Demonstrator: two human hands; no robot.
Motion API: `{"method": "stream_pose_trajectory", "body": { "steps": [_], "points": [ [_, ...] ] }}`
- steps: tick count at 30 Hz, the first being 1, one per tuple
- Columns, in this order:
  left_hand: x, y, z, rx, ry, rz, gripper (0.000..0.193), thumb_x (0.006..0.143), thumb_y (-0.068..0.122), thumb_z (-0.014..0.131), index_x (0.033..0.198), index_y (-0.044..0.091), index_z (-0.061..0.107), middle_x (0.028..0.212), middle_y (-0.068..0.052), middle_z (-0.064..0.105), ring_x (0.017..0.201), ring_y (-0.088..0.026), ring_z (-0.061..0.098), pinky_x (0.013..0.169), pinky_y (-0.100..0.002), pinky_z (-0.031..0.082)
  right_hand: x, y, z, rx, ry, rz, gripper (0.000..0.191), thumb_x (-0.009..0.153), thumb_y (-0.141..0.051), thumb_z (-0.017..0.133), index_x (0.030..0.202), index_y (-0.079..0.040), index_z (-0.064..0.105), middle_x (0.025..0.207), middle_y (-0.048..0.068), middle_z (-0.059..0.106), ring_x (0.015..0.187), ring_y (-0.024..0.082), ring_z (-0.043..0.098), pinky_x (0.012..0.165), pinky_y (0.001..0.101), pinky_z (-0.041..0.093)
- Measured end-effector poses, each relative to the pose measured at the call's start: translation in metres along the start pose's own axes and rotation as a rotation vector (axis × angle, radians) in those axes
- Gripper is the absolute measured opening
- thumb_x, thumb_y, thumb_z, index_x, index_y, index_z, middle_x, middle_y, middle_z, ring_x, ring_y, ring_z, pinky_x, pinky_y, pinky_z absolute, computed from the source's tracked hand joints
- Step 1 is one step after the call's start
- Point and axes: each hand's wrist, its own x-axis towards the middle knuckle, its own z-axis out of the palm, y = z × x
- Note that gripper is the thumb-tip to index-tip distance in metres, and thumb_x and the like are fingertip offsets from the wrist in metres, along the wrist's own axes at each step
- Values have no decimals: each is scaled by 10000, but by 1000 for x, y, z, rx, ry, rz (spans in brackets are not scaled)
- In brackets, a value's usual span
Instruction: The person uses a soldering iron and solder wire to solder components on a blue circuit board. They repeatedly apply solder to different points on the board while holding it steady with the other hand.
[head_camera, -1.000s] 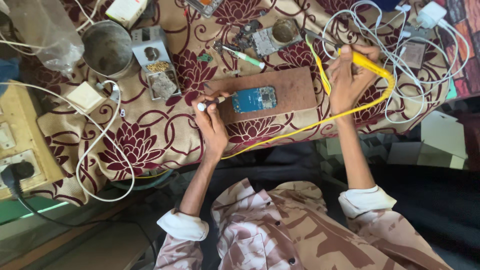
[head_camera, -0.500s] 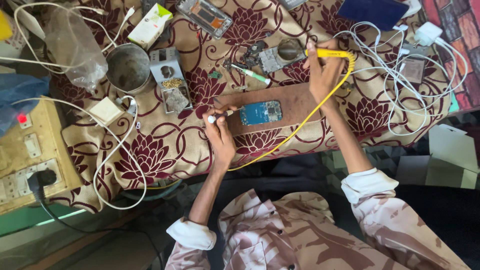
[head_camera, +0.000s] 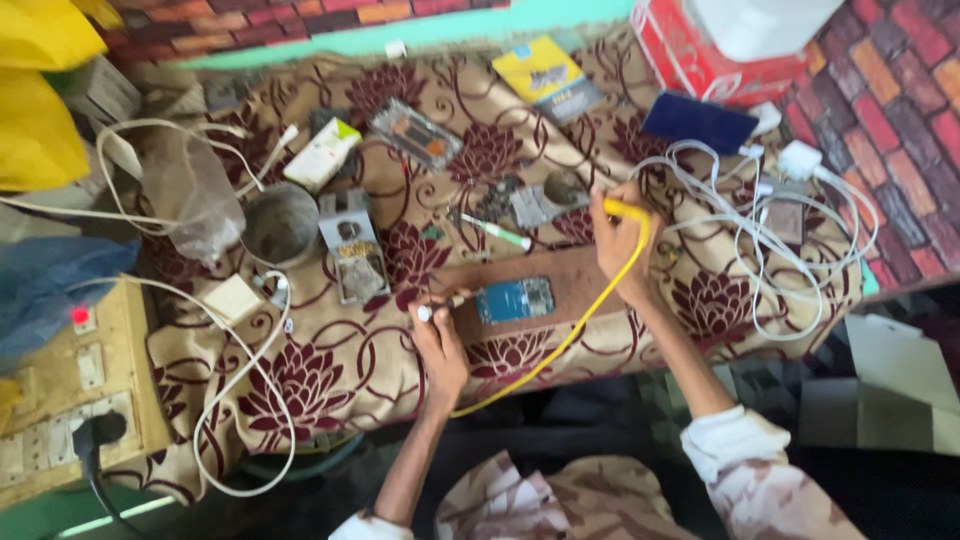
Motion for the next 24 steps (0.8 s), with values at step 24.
{"method": "stream_pose_trajectory", "body": {
  "steps": [24],
  "points": [
    [0,-5,0,27,11,198,268,1163,265,400,1142,12,488,918,-82,539,805,-113,433,732,-284,403,-128,63,-12,897,331,467,244,1135,-273,506,1072,-38,509,765,37,540,624,123,558,593,268,479]
  ]
}}
